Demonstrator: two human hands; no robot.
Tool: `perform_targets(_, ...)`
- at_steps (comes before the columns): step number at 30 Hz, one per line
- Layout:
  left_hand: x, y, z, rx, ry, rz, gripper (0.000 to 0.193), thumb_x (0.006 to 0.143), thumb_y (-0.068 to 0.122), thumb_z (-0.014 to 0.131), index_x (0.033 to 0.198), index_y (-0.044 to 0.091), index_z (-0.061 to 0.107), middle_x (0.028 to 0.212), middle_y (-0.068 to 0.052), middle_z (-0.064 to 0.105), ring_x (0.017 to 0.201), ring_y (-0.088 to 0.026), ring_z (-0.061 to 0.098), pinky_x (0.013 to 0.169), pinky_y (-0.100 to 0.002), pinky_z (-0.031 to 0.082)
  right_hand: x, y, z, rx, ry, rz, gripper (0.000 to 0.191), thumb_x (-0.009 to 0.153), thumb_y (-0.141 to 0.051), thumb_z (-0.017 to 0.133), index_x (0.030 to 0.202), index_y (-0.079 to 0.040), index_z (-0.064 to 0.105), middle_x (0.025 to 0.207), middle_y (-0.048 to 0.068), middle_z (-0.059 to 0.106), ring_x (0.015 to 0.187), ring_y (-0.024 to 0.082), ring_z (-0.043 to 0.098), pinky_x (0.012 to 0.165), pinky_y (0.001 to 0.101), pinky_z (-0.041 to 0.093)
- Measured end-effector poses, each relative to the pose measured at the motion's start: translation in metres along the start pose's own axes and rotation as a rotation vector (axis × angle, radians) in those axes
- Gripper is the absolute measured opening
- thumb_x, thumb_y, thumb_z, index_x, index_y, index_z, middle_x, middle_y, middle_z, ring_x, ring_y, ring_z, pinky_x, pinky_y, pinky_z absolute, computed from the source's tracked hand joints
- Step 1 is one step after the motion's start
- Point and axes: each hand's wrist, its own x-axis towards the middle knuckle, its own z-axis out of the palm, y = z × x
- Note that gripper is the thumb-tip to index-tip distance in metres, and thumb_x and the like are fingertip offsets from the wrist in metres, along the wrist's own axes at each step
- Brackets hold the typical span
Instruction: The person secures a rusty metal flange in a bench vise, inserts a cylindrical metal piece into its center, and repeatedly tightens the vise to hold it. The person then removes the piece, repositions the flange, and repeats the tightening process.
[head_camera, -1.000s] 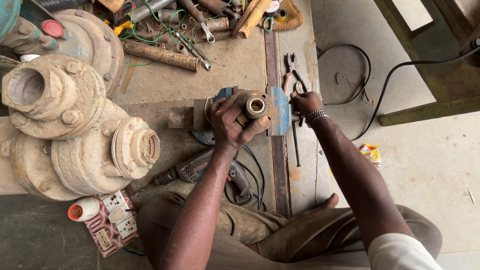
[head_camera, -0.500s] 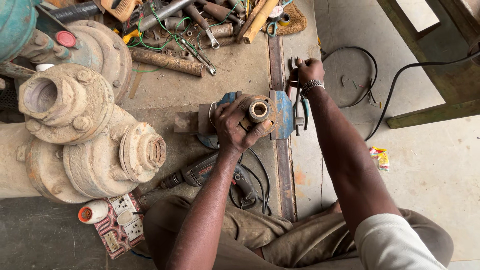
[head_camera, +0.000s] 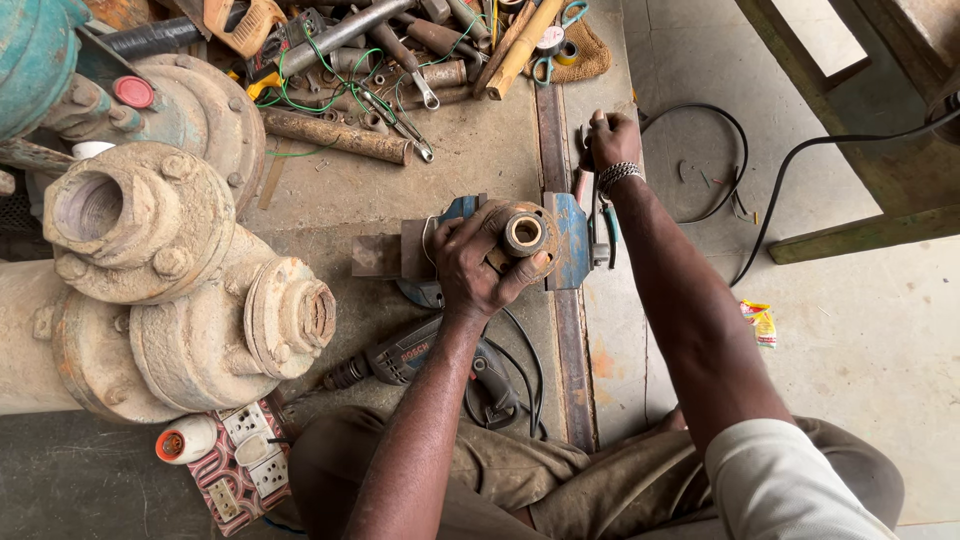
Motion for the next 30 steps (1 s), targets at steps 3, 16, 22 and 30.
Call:
perform_targets(3,-0.001,0.003,-0.001,-0.014,0.004,-0.011,0.061,0.089,0.071,0.064,0.117,0.018,0.075,0.119,-0.003,0.075,0.109,-0.018,0.070,0.104,-0.043,0.038,-0.021,-0.004,-0.018,0.117,0.007,-0.136,0.028,0.105,-0.030,0.056,0.102,-0.008,0.072,0.077,0.008,0.071,0.058,0.013,0.066,0.048,0.0310,0.056)
perform_targets(16,0.001,0.013,-0.008,-0.050,0.006,-0.012,0.056,0.089,0.067,0.067,0.118,0.020,0.075,0.116,0.000,0.075,0.109,-0.020,0.070,0.101,-0.043,0.037,-0.232,0.120,-0.171,-0.710,-1.467,-0.963,0.056,0.100,-0.050,0.060,0.130,-0.005,0.074,0.141,0.018,0.066,0.157,0.039,-0.002,0.124,0.0616,0.001)
perform_targets(22,0.005,0.015,-0.012,-0.084,0.006,-0.006,0.059,0.088,0.070,0.066,0.116,0.019,0.075,0.114,0.000,0.074,0.105,-0.021,0.071,0.099,-0.042,0.041,-0.189,0.124,-0.153,-0.626,-1.308,-0.740,0.036,0.087,-0.038,0.070,0.107,-0.010,0.079,0.119,0.012,0.078,0.125,0.032,0.055,0.107,0.0483,0.046)
perform_targets(30,0.006,0.017,-0.011,-0.043,0.017,-0.009,0.056,0.088,0.067,0.067,0.117,0.020,0.074,0.114,0.000,0.074,0.103,-0.020,0.070,0.098,-0.043,0.040,-0.080,0.103,-0.077,-0.582,-0.604,-0.271,0.036,0.104,-0.035,0.057,0.108,-0.004,0.074,0.092,0.012,0.079,0.073,0.019,0.075,0.069,0.0369,0.061)
